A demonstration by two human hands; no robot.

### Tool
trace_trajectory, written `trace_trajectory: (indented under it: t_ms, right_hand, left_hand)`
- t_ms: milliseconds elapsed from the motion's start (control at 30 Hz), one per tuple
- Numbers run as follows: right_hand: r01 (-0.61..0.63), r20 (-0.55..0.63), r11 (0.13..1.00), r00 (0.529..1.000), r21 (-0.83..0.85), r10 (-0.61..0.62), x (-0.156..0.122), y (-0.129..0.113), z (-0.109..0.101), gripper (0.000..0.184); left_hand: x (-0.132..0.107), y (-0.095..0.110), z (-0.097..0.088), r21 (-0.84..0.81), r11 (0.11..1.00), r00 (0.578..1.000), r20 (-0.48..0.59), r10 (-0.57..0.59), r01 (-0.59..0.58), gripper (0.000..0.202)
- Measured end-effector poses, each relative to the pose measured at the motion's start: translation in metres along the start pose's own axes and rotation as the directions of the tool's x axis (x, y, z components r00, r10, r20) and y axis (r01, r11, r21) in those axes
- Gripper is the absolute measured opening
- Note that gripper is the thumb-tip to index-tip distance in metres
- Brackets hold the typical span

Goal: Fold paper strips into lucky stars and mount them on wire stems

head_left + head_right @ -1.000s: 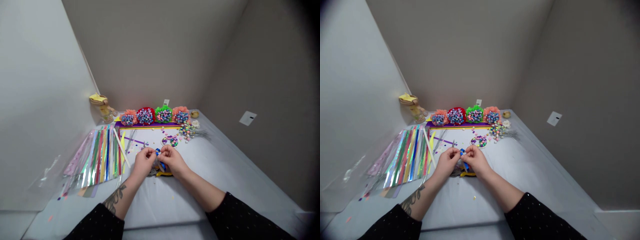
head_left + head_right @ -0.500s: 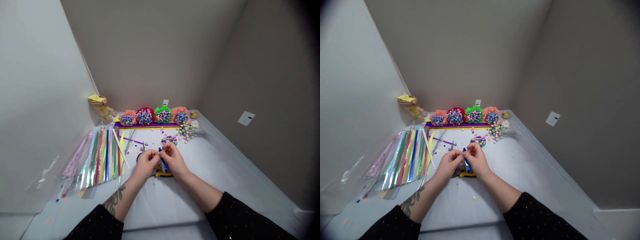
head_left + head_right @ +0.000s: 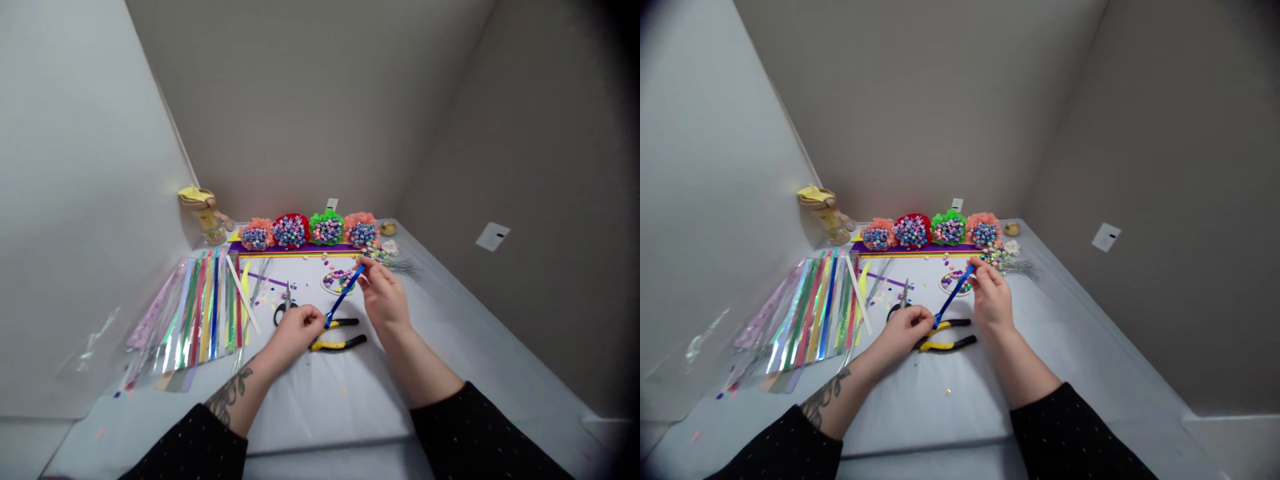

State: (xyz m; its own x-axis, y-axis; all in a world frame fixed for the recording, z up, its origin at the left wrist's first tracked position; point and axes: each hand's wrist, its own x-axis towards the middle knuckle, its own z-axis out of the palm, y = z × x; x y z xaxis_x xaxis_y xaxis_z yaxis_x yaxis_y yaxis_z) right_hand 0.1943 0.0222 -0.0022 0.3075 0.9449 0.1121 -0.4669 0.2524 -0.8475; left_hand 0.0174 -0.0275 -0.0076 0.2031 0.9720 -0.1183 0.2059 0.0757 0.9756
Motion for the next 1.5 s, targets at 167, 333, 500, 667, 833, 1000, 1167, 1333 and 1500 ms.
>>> trace_trajectory:
  t_ms: [167, 333, 500, 667, 833, 1000, 1167, 1333, 1500]
  right_hand:
    - [0.101, 0.091, 0.983, 0.992, -0.154, -0.087, 0.0, -0.005, -0.003, 0.049]
    - [0.341, 0.428, 0.78, 0.898, -0.524, -0.105, -0.03, 0.007, 0.01, 0.024]
    - [0.387, 0.501, 0.699, 0.864, -0.602, -0.048, -0.046, 0.013, 0.022, 0.001]
    - [0.305, 0.494, 0.761, 0.869, -0.573, 0.024, -0.043, 0.011, 0.023, 0.009]
    - [0.15, 0.516, 0.844, 0.841, -0.515, 0.165, -0.04, 0.011, 0.021, 0.013]
    - [-0.105, 0.485, 0.874, 0.798, -0.474, 0.359, -0.041, 0.015, 0.019, 0.016]
    - [-0.27, 0.436, 0.895, 0.799, -0.355, 0.414, -0.04, 0.02, 0.017, 0.026]
    - [-0.254, 0.265, 0.926, 0.906, -0.28, 0.329, -0.029, 0.021, 0.011, 0.032]
    - [-0.259, 0.309, 0.927, 0.889, -0.27, 0.338, -0.028, 0.02, 0.009, 0.027]
  left_hand:
    - [0.006, -0.001, -0.007, -0.033, 0.999, 0.998, -0.05, -0.041, 0.039, 0.014]
    - [0.012, 0.0, -0.011, -0.098, 0.995, 0.987, -0.159, -0.03, 0.015, 0.016]
    - [0.009, 0.002, -0.008, -0.115, 0.993, 0.986, -0.167, 0.004, -0.024, 0.014]
    - [0.007, 0.005, -0.007, -0.074, 0.996, 0.984, -0.173, 0.045, -0.059, 0.016]
    - [0.006, 0.006, -0.01, -0.001, 0.995, 0.971, -0.218, 0.101, -0.104, 0.019]
    - [0.004, 0.009, -0.011, 0.095, 0.984, 0.961, -0.22, 0.17, -0.153, 0.016]
    - [0.0, 0.011, -0.012, 0.208, 0.956, 0.95, -0.19, 0.246, -0.206, 0.014]
    - [-0.002, 0.013, -0.01, 0.339, 0.905, 0.951, -0.081, 0.3, -0.257, 0.015]
    - [0.001, 0.011, -0.01, 0.179, 0.971, 0.972, -0.147, 0.183, -0.156, 0.014]
